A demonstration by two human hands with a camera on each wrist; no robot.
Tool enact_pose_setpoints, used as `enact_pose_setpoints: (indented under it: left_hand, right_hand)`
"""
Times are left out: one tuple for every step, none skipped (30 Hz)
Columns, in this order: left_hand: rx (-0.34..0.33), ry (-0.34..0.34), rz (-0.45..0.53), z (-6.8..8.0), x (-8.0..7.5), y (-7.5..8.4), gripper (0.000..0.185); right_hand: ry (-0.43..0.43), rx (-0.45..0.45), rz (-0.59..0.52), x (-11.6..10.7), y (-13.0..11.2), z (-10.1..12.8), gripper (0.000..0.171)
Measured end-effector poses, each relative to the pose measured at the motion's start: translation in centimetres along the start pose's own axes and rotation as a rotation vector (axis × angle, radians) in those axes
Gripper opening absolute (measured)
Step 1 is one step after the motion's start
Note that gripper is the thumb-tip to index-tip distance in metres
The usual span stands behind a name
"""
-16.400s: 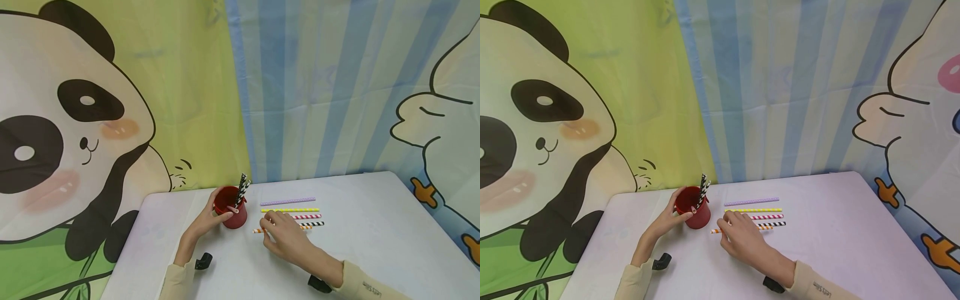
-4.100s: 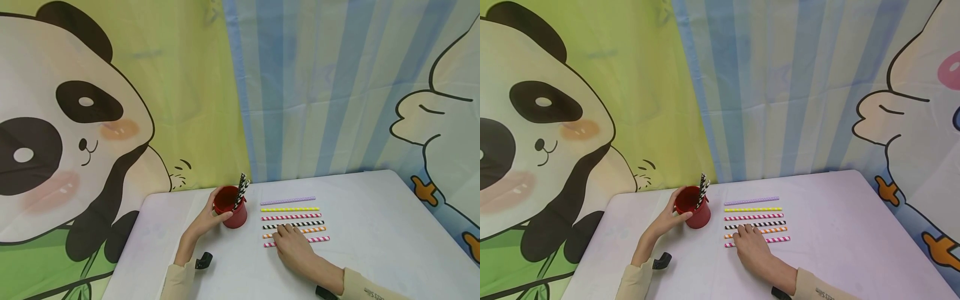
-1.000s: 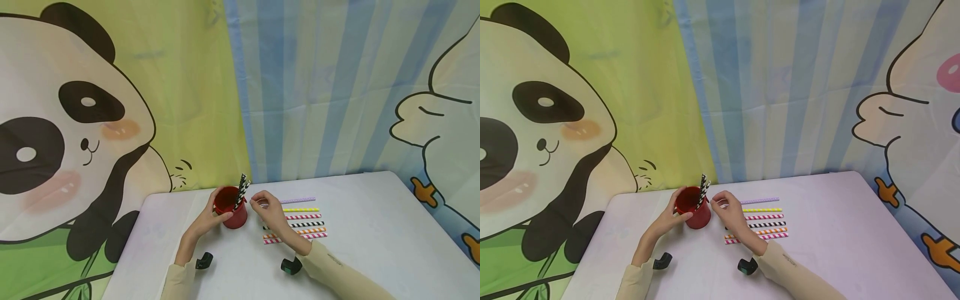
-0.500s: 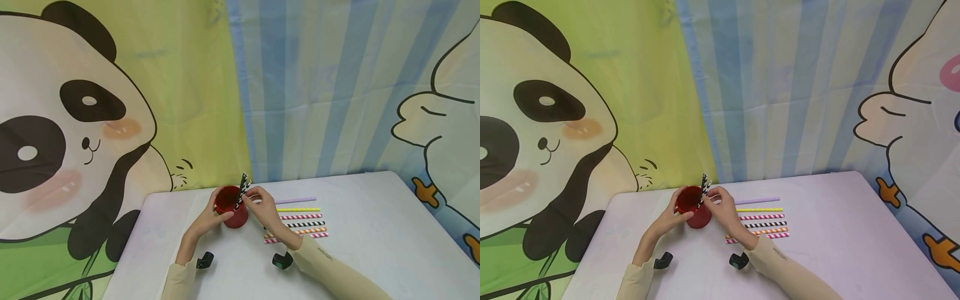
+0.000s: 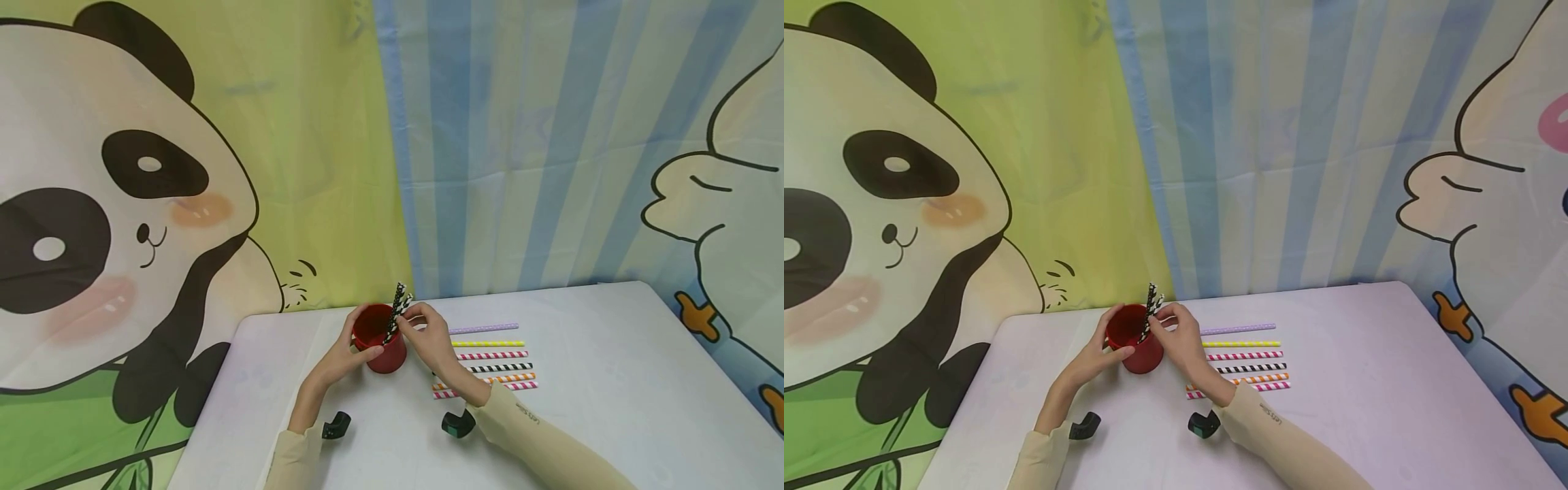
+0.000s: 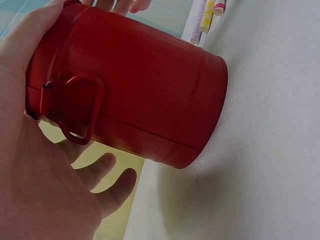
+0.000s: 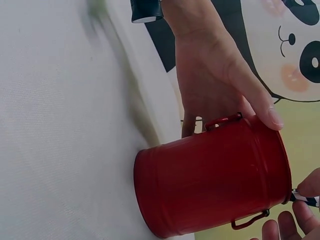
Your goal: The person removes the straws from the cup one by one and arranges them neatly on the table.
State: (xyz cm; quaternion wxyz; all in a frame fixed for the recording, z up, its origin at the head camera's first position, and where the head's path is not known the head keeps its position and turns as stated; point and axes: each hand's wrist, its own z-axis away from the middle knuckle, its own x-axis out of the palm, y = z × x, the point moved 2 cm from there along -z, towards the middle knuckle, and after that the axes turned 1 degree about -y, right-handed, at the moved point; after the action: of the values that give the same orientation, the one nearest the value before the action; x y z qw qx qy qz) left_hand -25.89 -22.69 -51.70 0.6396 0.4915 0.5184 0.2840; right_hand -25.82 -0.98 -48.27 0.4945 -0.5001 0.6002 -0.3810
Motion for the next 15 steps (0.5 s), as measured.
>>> enact_pose_setpoints:
  left_hand:
    - [0.004, 0.0, 0.0, 0.0, 0.0, 0.1, 0.089]
    - [0.006, 0.001, -0.001, 0.0, 0.0, 0.1, 0.089]
    - [0.009, 0.001, -0.001, 0.0, 0.1, 0.1, 0.09]
    - [0.009, 0.002, -0.001, 0.0, 0.1, 0.2, 0.09]
    - [0.008, 0.003, 0.0, 0.0, 0.1, 0.2, 0.089]
    - [0.008, 0.003, 0.001, 0.0, 0.1, 0.2, 0.089]
    - [0.004, 0.004, 0.001, 0.0, 0.1, 0.2, 0.089]
    - [0.003, 0.004, 0.001, 0.1, 0.1, 0.2, 0.089]
    - [0.003, 0.003, 0.002, 0.0, 0.1, 0.2, 0.089]
    - [0.001, 0.003, 0.002, 0.0, 0.0, 0.2, 0.089]
    - [-0.002, 0.002, 0.002, 0.0, 0.0, 0.2, 0.089]
    - [-0.004, 0.002, 0.0, 0.0, 0.0, 0.2, 0.088]
    - [-0.008, 0.001, 0.003, 0.1, 0.0, 0.2, 0.088]
    - [-0.01, 0.0, 0.005, 0.1, 0.0, 0.2, 0.088]
    - [-0.012, -0.001, 0.007, 0.1, 0.0, 0.3, 0.088]
  right_hand:
    - [0.0, 0.003, 0.001, 0.0, 0.0, 0.0, 0.01]
    - [0.0, 0.005, 0.0, 0.0, 0.0, 0.0, 0.009]
    - [0.001, 0.006, 0.001, 0.0, -0.1, 0.0, 0.009]
    - [0.001, 0.005, 0.001, 0.0, -0.1, 0.0, 0.009]
    - [0.0, 0.006, 0.0, 0.0, -0.1, 0.0, 0.009]
    - [0.001, 0.006, -0.003, -0.1, -0.2, 0.1, 0.009]
    - [0.003, 0.004, -0.006, -0.1, -0.2, 0.1, 0.009]
    - [0.005, -0.003, -0.01, -0.2, -0.3, 0.1, 0.009]
    - [0.007, -0.004, -0.017, -0.3, -0.4, 0.1, 0.009]
    - [0.008, -0.006, -0.024, -0.4, -0.5, 0.1, 0.01]
    - [0.009, -0.005, -0.031, -0.5, -0.5, 0.2, 0.01]
    - [0.009, -0.005, -0.037, -0.7, -0.6, 0.2, 0.01]
    - [0.009, -0.004, -0.045, -0.8, -0.7, 0.2, 0.011]
    - [0.008, -0.003, -0.053, -0.9, -0.8, 0.2, 0.011]
    - [0.006, 0.003, -0.06, -1.1, -0.8, 0.2, 0.011]
